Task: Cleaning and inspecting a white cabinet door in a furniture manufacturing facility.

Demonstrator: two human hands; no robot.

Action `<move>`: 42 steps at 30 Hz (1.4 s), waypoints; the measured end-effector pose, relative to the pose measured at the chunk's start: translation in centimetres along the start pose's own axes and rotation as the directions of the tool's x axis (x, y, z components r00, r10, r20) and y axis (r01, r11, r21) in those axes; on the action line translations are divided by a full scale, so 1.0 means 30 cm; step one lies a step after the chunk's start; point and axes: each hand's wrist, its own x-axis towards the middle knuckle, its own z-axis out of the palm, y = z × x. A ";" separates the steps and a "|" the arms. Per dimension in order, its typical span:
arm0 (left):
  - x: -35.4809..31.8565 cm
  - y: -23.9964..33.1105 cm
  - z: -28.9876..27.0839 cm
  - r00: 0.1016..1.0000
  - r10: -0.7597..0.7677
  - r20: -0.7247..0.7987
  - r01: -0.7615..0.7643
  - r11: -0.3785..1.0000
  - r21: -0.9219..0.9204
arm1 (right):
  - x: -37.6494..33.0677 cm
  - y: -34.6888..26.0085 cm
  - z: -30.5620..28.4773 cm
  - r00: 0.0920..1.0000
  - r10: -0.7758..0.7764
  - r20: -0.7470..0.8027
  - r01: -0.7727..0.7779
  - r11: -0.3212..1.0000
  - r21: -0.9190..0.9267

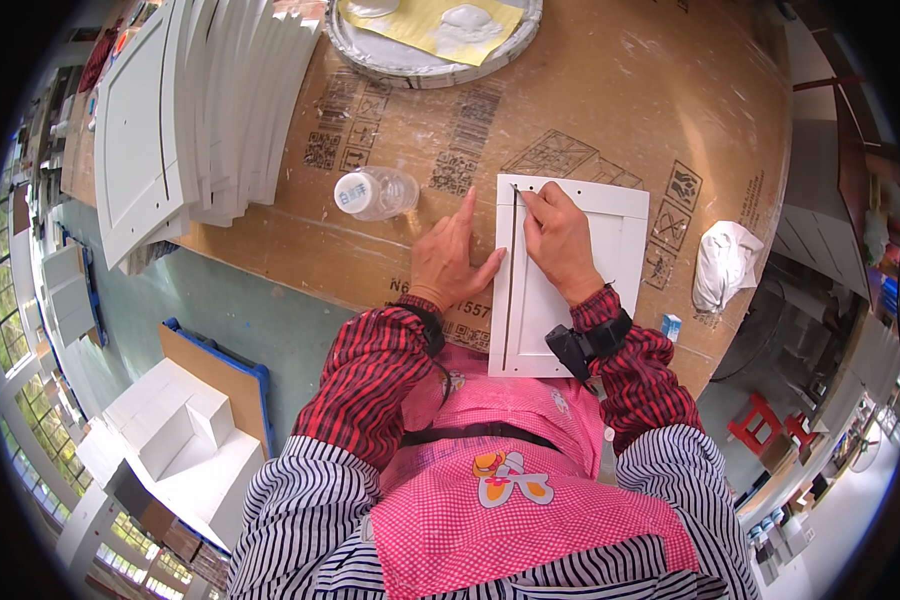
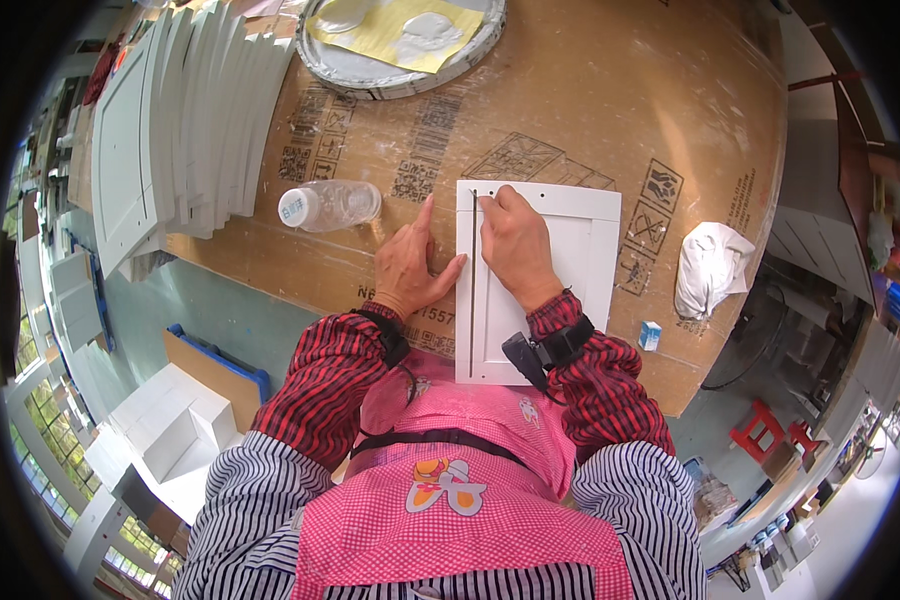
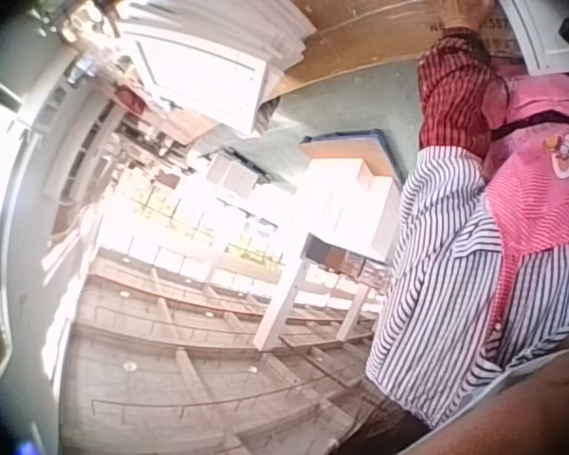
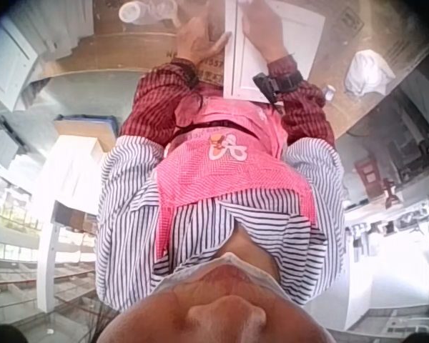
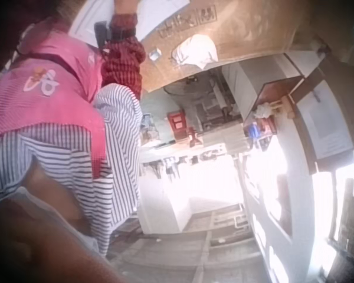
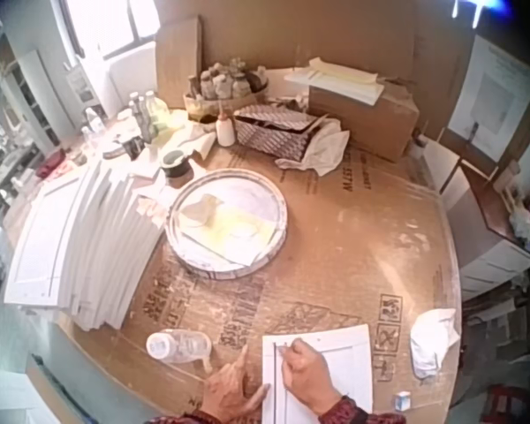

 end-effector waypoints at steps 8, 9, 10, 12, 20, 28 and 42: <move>-0.001 -0.002 -0.001 1.000 -0.005 0.000 0.005 1.000 -0.009 | 0.001 -0.009 -0.003 1.000 0.010 0.015 -0.010 1.000 0.004; 0.000 -0.002 0.002 1.000 -0.001 -0.004 0.001 1.000 -0.010 | 0.000 -0.010 -0.007 1.000 -0.004 0.022 0.005 1.000 -0.007; 0.000 -0.002 0.003 1.000 0.003 -0.008 -0.003 1.000 -0.010 | 0.004 -0.006 -0.009 1.000 -0.004 0.022 0.004 1.000 -0.008; -0.001 -0.004 0.003 1.000 0.004 -0.011 -0.004 1.000 -0.011 | 0.019 0.002 -0.010 0.999 0.039 -0.015 -0.039 0.999 0.014; 0.001 -0.003 0.000 1.000 0.014 -0.014 -0.014 1.000 0.001 | 0.006 -0.007 -0.006 1.000 0.018 -0.005 -0.018 1.000 -0.002; 0.003 0.000 0.003 1.000 0.007 -0.003 -0.007 1.000 -0.004 | -0.007 -0.019 -0.003 0.999 0.003 0.032 -0.001 0.998 -0.064; 0.002 0.004 -0.002 1.000 0.016 0.000 -0.016 1.000 0.021 | -0.096 0.044 -0.046 0.949 0.181 -0.257 -0.186 0.983 0.007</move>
